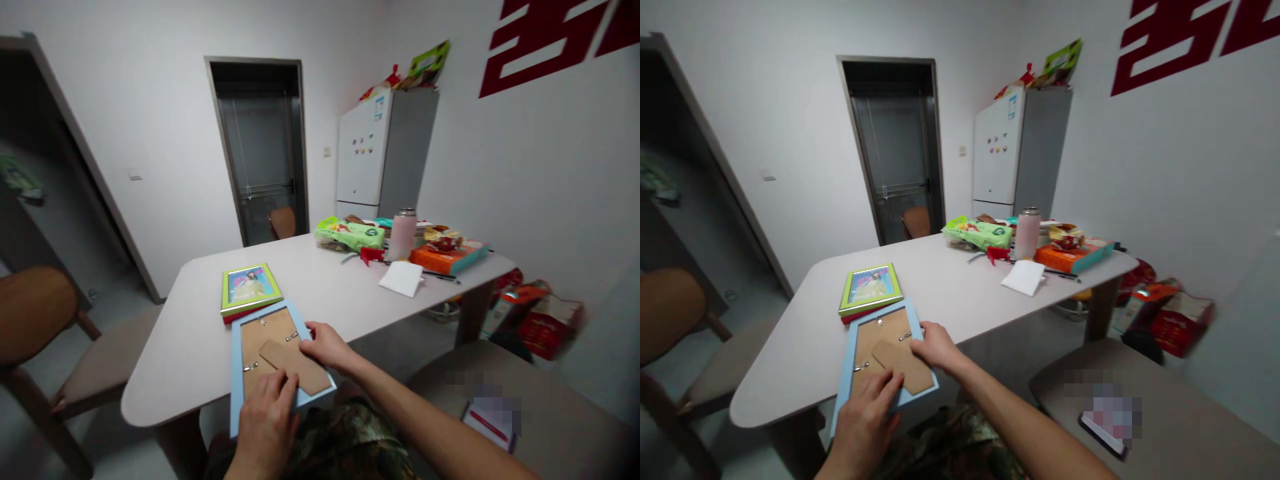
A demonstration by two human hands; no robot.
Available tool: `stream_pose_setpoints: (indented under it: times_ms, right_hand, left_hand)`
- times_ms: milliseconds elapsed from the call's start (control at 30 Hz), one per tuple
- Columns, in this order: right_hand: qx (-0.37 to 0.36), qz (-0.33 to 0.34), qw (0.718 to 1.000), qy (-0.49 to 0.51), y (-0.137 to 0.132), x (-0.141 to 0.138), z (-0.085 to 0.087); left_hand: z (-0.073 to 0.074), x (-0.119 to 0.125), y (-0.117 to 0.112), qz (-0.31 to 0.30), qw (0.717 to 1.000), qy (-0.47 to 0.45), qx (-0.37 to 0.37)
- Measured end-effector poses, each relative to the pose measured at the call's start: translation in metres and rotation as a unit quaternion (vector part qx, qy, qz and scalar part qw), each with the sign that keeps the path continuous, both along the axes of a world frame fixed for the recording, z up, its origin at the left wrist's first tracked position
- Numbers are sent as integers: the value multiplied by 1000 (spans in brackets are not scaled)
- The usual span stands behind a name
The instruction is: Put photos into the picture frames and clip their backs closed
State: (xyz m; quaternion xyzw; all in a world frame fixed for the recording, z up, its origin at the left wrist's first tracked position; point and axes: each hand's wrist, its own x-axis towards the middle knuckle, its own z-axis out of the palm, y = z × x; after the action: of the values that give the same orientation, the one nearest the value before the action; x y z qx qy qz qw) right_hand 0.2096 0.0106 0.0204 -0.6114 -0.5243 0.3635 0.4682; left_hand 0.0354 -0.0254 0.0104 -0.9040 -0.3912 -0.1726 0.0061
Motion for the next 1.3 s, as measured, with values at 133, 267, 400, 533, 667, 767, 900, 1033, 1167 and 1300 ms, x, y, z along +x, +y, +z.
stream_pose_setpoints:
  times_ms: [133, 267, 400, 533, 667, 767, 900, 1033, 1167, 1300]
  right_hand:
    - [1, -5, 993, -121, 5, 3, -8]
    - [0, -22, 947, -321, 5, 2, -9]
    - [29, 2, 910, -413, 9, 3, -6]
    - [56, 58, 895, -438, 19, 0, -2]
    - [52, 45, 886, -459, 27, -6, -4]
    - [51, 36, 879, -473, 28, -9, -7]
    - [51, 26, 869, -492, 26, -8, -7]
    - [57, 14, 857, -512, 26, -10, -5]
    - [111, 39, 861, -495, 24, -36, -1]
    - [141, 144, 871, -447, 20, -73, 4]
  left_hand:
    - [0, 3, -2, 9, 999, -4, -32]
    - [1, -2, -2, -8, 997, -34, -74]
    - [5, -21, 8, -20, 988, -88, -122]
    - [3, -43, 31, 121, 969, -153, -149]
    - [-5, -50, 47, 136, 957, -179, -183]
    - [-8, -50, 48, 126, 958, -188, -177]
    - [-9, -51, 45, 129, 952, -210, -179]
    - [-10, -52, 44, 131, 950, -220, -180]
    - [-11, -51, 45, 132, 953, -215, -167]
    - [-13, -50, 47, 130, 956, -211, -158]
